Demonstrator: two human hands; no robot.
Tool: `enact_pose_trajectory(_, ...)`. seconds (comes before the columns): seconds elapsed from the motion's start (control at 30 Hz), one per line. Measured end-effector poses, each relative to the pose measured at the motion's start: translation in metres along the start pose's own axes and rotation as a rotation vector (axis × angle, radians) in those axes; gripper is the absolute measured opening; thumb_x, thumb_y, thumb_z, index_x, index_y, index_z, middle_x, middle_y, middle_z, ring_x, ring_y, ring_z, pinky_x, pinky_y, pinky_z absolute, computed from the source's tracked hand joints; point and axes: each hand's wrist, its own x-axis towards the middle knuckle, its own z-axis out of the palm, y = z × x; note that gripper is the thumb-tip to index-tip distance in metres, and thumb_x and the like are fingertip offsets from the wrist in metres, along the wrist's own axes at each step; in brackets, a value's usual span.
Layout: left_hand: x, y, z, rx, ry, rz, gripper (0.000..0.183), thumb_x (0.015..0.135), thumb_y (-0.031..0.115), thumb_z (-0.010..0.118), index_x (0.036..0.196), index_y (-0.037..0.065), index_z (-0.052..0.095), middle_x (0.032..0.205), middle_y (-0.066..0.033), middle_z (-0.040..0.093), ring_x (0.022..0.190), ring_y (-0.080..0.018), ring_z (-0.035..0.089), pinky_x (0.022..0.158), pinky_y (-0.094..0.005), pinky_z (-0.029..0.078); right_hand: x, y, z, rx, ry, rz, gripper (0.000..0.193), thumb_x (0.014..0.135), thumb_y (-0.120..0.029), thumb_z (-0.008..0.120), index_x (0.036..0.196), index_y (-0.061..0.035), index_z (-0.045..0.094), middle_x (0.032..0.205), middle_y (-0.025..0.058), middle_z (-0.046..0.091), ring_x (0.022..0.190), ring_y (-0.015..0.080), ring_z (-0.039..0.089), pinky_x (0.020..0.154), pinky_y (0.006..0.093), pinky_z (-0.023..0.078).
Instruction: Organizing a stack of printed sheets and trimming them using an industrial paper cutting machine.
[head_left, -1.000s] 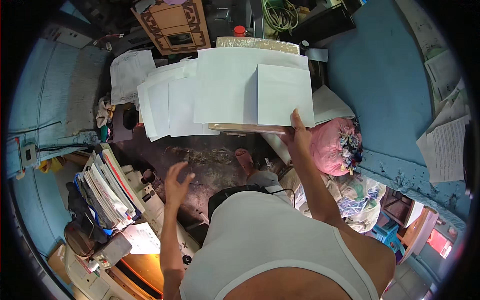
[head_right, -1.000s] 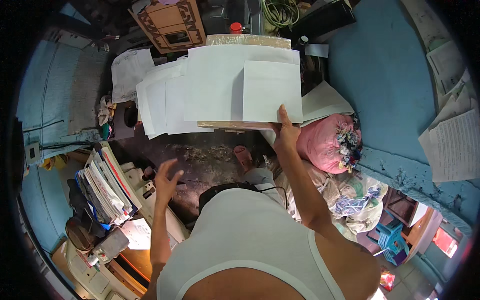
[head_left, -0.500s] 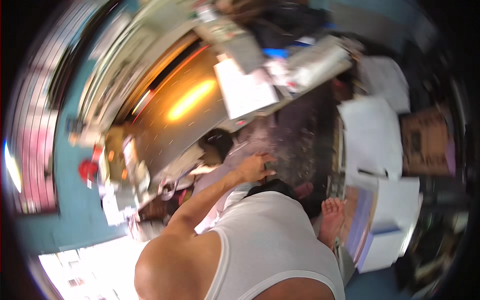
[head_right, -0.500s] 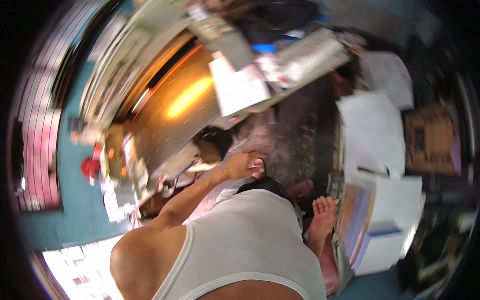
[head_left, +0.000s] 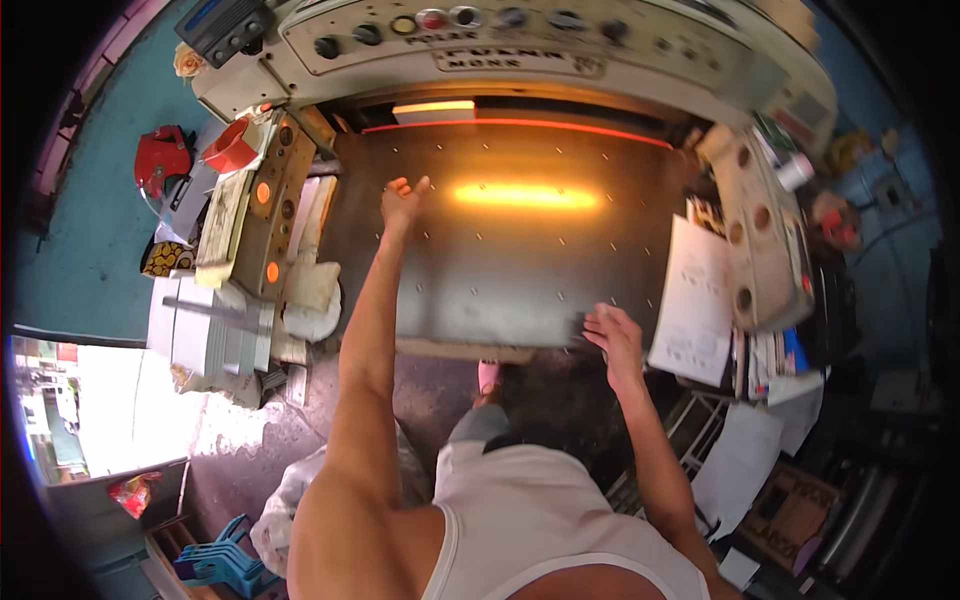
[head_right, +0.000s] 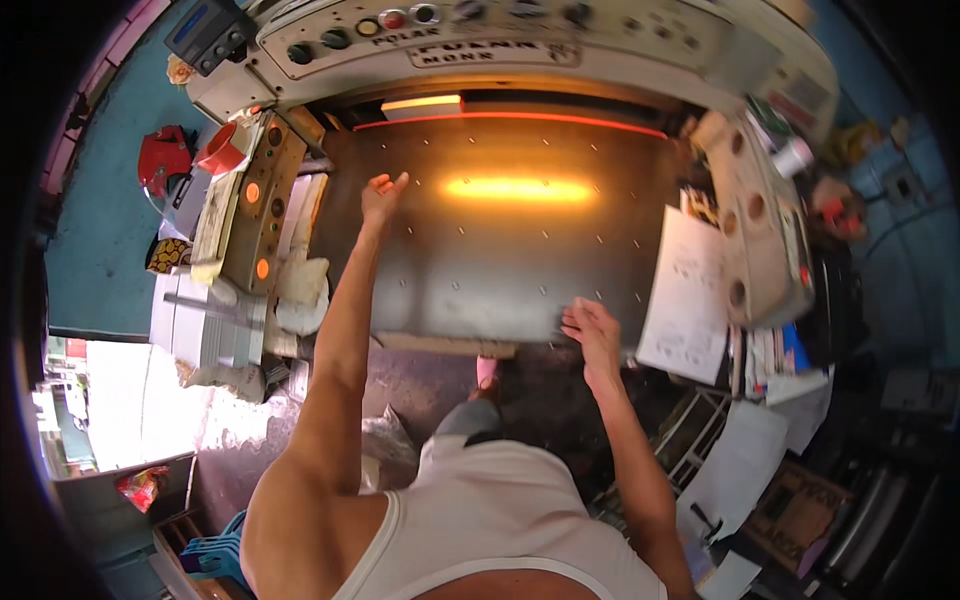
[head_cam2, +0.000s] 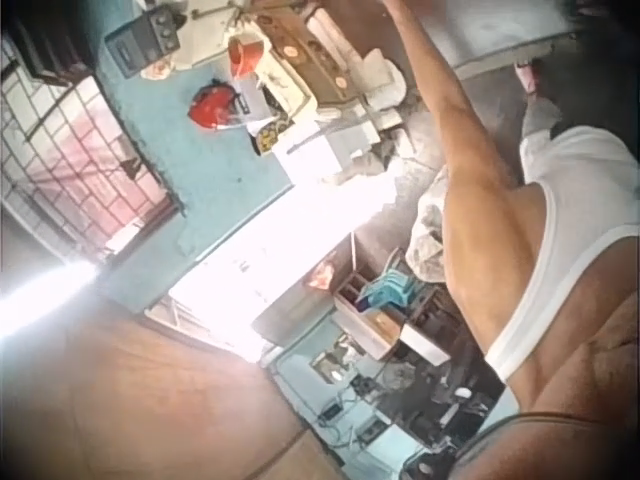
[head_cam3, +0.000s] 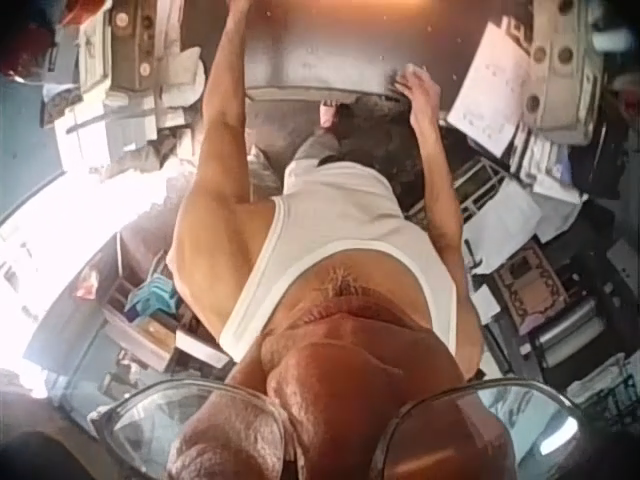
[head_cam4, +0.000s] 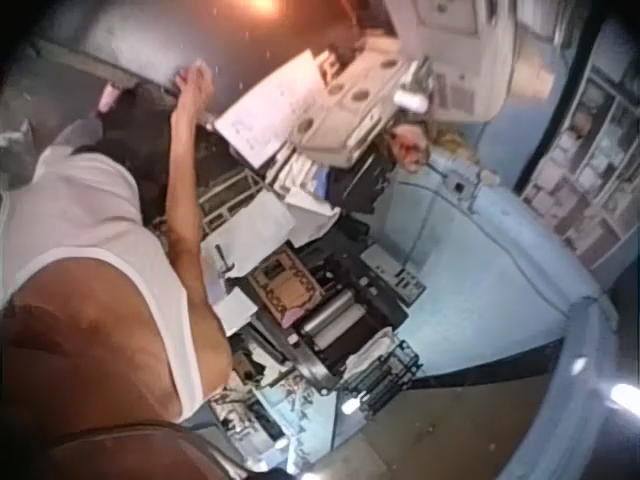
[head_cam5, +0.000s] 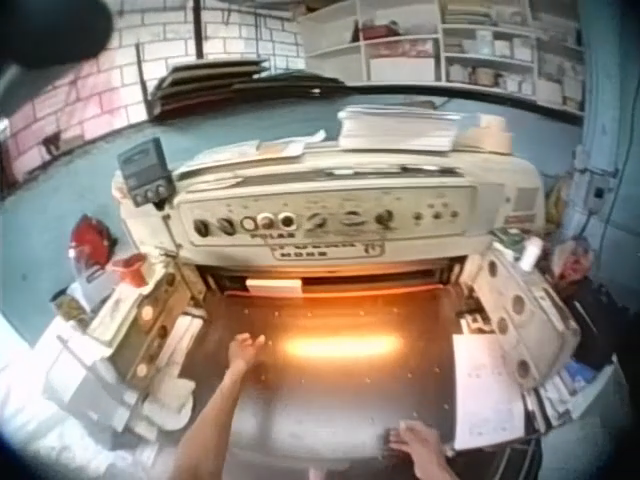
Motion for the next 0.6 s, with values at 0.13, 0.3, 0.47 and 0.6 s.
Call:
enact_pose_trajectory(0.13, 0.143, -0.032, 0.008, -0.025, 0.081, -0.073, 0.076, 0.078, 0.043, 0.081, 0.131, -0.004, 0.055, 0.127, -0.0252, 0.062, 0.118, -0.0337, 0.061, 0.099, -0.0406, 0.048, 0.169, 0.012, 0.118, -0.286, -0.111, -0.034, 0.049, 0.094, -0.039, 0.066, 0.123, 0.0000, 0.057, 0.101, 0.0098, 0.067, 0.090, 0.0172, 0.064, 0.082, 0.0326, 0.054)
enact_pose_trajectory(0.3, 0.261, -0.047, 0.051, -0.062, 0.071, 0.081, 0.076, 0.079, 0.044, 0.079, 0.134, -0.003, 0.054, 0.131, -0.0235, 0.059, 0.121, -0.0303, 0.058, 0.101, -0.0386, 0.047, 0.363, -0.043, 0.257, -0.624, 0.087, -0.324, 0.089, 0.085, -0.053, 0.069, 0.142, 0.0079, 0.040, 0.137, 0.0261, 0.054, 0.127, 0.0342, 0.054, 0.104, 0.0408, 0.044)
enact_pose_trajectory(0.47, 0.295, -0.021, 0.117, -0.101, 0.024, 0.043, 0.064, 0.085, 0.050, 0.068, 0.127, 0.003, 0.060, 0.123, -0.0197, 0.064, 0.111, -0.0335, 0.062, 0.092, -0.0388, 0.049, 0.466, -0.088, 0.313, -0.531, 0.192, -0.218, 0.073, 0.083, -0.044, 0.071, 0.128, 0.0114, 0.055, 0.130, 0.0311, 0.057, 0.126, 0.0383, 0.054, 0.103, 0.0428, 0.043)
enact_pose_trajectory(0.6, 0.336, -0.087, 0.076, 0.106, 0.104, 0.021, 0.050, 0.081, 0.048, 0.066, 0.102, 0.003, 0.067, 0.107, -0.0212, 0.069, 0.102, -0.0369, 0.066, 0.086, -0.0432, 0.052, 0.422, -0.062, 0.412, -0.703, 0.340, -0.132, 0.058, 0.076, -0.037, 0.077, 0.106, 0.0117, 0.065, 0.110, 0.0296, 0.067, 0.107, 0.0372, 0.064, 0.092, 0.0429, 0.048)
